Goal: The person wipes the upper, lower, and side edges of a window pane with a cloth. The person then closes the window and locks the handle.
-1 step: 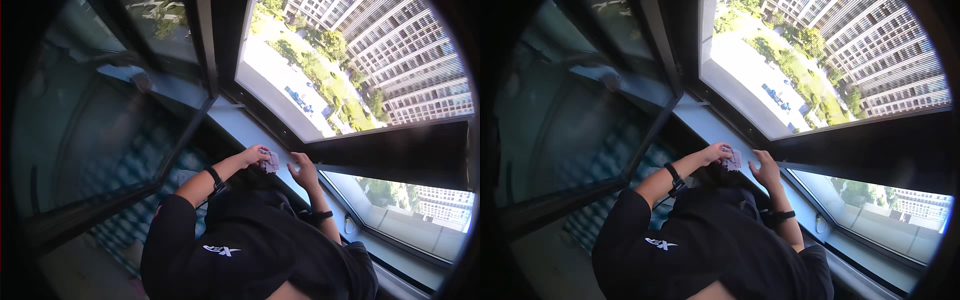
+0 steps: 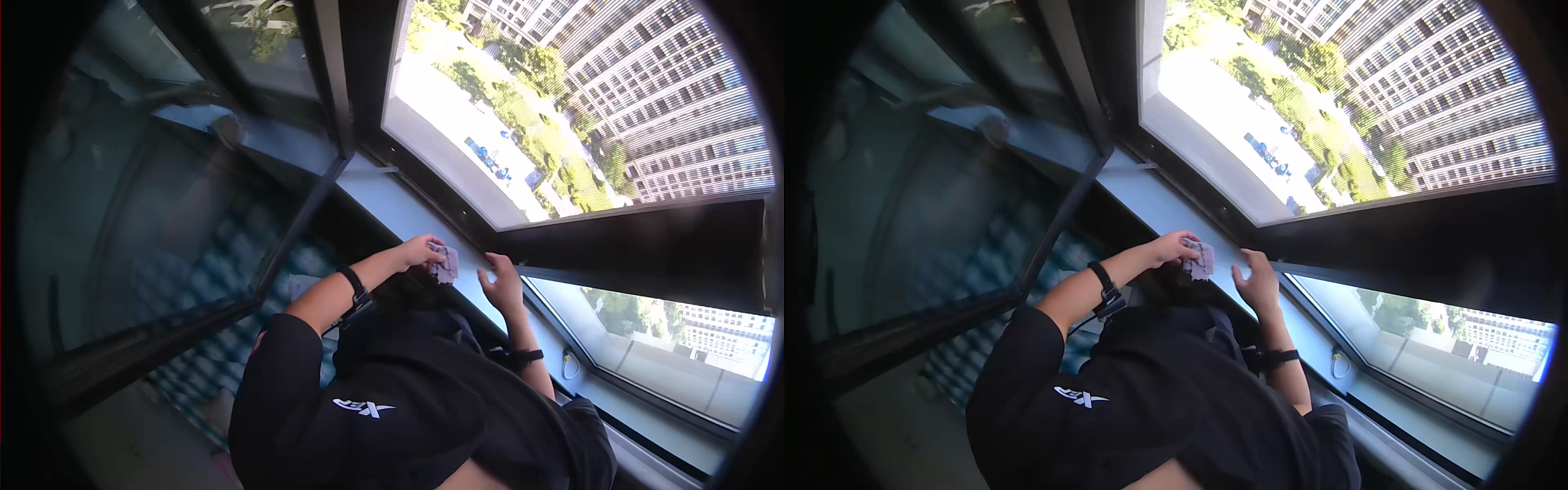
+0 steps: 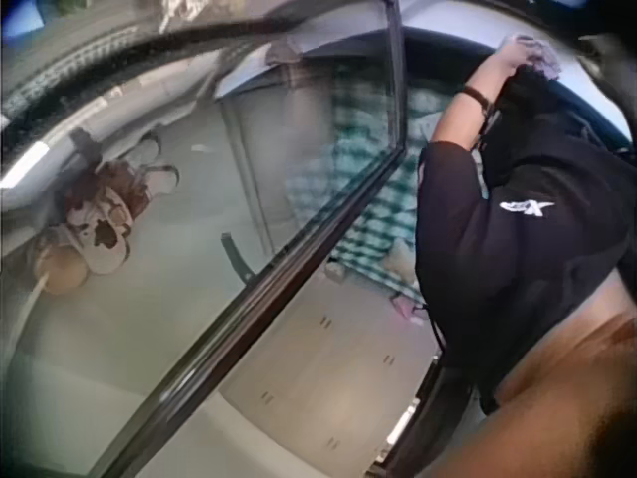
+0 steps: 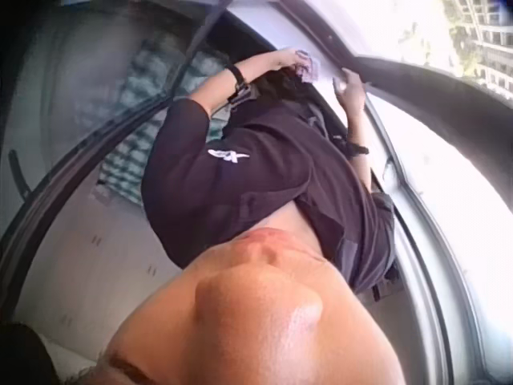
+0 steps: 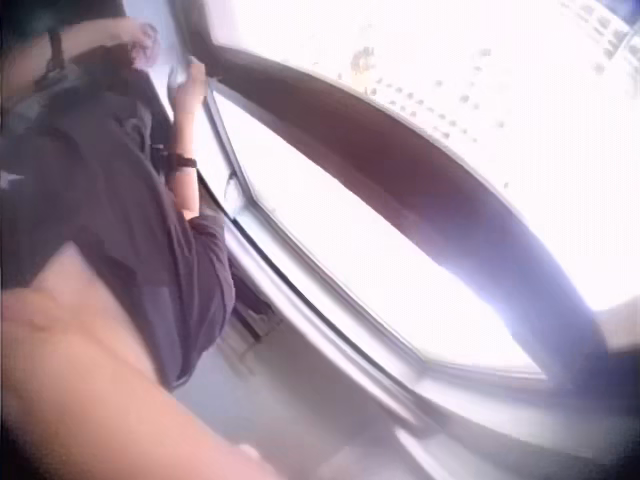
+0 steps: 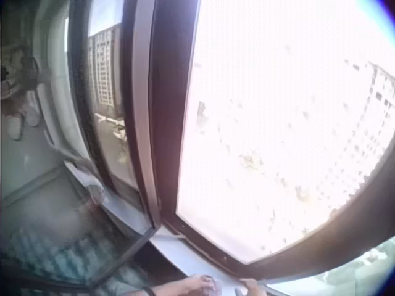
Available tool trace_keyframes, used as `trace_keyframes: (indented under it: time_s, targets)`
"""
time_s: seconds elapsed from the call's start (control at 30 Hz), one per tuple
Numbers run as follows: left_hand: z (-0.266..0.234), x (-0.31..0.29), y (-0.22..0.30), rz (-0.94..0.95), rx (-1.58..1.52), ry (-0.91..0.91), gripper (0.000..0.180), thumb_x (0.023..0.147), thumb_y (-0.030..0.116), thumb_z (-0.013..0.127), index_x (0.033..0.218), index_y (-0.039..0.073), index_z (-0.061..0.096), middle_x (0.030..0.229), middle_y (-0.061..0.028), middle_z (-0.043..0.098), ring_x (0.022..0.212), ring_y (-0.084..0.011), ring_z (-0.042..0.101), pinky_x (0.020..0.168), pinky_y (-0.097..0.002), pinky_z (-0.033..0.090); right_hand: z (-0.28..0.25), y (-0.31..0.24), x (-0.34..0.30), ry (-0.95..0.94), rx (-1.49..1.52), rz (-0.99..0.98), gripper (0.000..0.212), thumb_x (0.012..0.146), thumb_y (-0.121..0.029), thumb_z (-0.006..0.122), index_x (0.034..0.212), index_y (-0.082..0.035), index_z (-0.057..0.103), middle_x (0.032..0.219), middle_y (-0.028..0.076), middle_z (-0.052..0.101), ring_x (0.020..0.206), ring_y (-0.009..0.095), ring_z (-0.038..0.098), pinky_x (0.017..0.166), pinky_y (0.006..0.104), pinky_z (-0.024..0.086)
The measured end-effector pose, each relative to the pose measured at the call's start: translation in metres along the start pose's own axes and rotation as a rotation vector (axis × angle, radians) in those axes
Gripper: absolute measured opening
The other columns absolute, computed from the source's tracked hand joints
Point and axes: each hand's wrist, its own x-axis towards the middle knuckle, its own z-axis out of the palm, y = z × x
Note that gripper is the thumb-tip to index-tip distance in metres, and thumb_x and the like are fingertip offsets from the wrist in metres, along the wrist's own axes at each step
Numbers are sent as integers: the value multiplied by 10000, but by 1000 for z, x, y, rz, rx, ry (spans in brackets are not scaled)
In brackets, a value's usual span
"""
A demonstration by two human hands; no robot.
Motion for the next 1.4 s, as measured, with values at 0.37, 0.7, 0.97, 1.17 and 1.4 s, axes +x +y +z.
trace_keyframes:
  time_s: [0.37,0.7,0.97,1.17,1.4]
  targets:
    - [89,37,-35,94,434,-40,415,776,63,724,1172,26,604,1096,-142,670,1005,-248,643,861,-364,517,16,99,-46,804,-116,312,786,853,-256,685,1409,121,278,1436,399,218,1358,505,227,1140,572,167]
    - [194,28,2,435,905,-25,333,826,140,672,1124,15,591,1065,-195,673,932,-322,672,803,-394,519,9,109,-63,616,162,163,901,831,-381,714,1529,-52,249,1547,363,-115,1424,509,140,1070,478,372]
    - [228,49,2,591,1065,-168,266,832,136,642,1058,-3,633,991,-212,665,928,-378,638,811,-423,503,6,140,-90,602,151,212,689,952,-385,555,1536,-137,286,1621,159,116,1271,423,501,913,439,515]
    - [252,67,-4,707,936,-153,237,834,126,643,1027,-13,657,936,-205,679,833,-312,670,759,-363,526,0,129,-109,683,453,221,440,989,-257,538,1367,-33,519,1438,229,459,1135,354,620,880,380,525]
    - [296,104,-32,536,1022,-519,292,885,241,668,1097,43,645,848,-147,693,811,-180,679,739,-337,556,32,181,-206,759,680,585,315,996,-281,577,977,15,684,891,83,702,776,111,630,698,287,516]
